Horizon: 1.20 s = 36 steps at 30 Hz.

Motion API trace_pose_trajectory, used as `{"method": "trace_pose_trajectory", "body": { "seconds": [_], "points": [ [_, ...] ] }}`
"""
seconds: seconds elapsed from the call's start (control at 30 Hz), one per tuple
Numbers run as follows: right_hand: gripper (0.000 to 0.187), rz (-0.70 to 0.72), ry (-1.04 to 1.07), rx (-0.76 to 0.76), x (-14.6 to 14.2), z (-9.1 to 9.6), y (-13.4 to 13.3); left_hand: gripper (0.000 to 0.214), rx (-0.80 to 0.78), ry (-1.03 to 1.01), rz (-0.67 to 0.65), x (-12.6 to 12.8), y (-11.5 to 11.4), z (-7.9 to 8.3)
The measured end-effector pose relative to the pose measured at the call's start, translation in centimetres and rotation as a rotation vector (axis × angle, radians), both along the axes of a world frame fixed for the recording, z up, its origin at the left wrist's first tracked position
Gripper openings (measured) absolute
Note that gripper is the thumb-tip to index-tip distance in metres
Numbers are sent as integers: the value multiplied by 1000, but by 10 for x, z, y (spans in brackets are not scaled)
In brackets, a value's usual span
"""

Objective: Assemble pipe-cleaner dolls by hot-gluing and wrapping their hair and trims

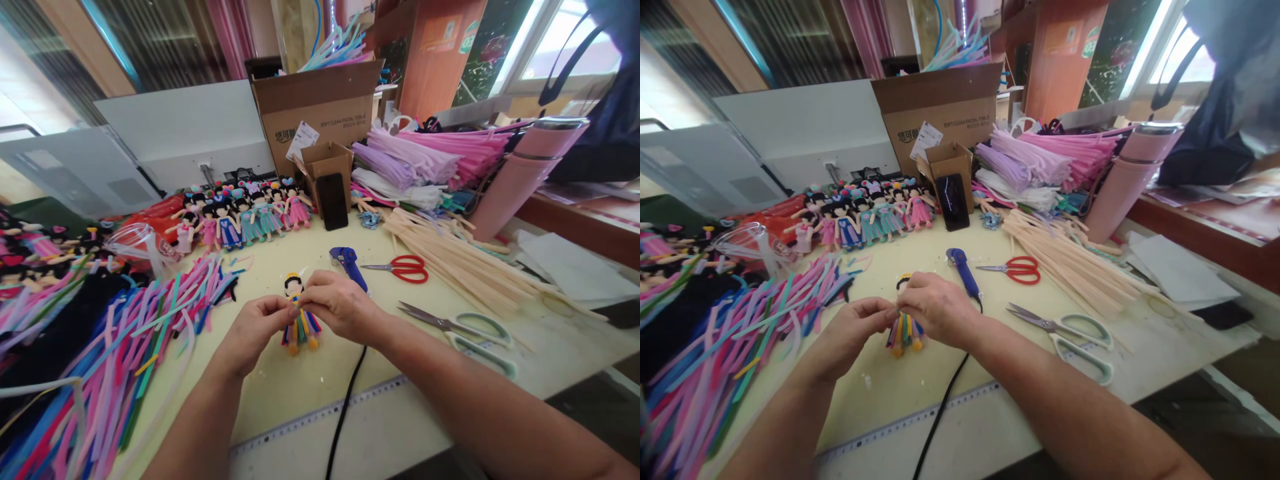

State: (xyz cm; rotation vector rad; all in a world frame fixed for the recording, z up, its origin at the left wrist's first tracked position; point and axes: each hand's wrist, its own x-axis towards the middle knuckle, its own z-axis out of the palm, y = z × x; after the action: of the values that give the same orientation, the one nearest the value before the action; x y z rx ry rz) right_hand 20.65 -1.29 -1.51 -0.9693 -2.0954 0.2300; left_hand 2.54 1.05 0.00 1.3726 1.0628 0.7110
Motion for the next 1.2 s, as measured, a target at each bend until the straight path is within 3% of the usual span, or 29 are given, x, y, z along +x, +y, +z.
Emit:
{"method": "trace_pose_trajectory", "body": {
  "seconds": [0.17, 0.5, 0.63, 0.77, 1.03, 1.2],
  "points": [
    [13, -84, 114, -38, -4, -1, -3, 27, -65, -190, 204, 10, -4, -1],
    [14, -193, 146, 35, -21, -15, -3, 30, -124, -361, 351, 26, -16, -9],
    [16, -247, 72, 82, -21, -14, -3, 33, -181, -396, 335, 28, -18, -9],
    [14, -214, 68, 114, -16, -7, -5, 35, -235, -393, 285, 25, -19, -7],
    [7, -165, 52, 111, -8, -1, -5, 39, -114, -242, 133, 17, -17, -1],
    [7, -62, 36, 54, -4, 2, -3, 36, -163, -195, 37, 11, -10, -1]
  ]
}}
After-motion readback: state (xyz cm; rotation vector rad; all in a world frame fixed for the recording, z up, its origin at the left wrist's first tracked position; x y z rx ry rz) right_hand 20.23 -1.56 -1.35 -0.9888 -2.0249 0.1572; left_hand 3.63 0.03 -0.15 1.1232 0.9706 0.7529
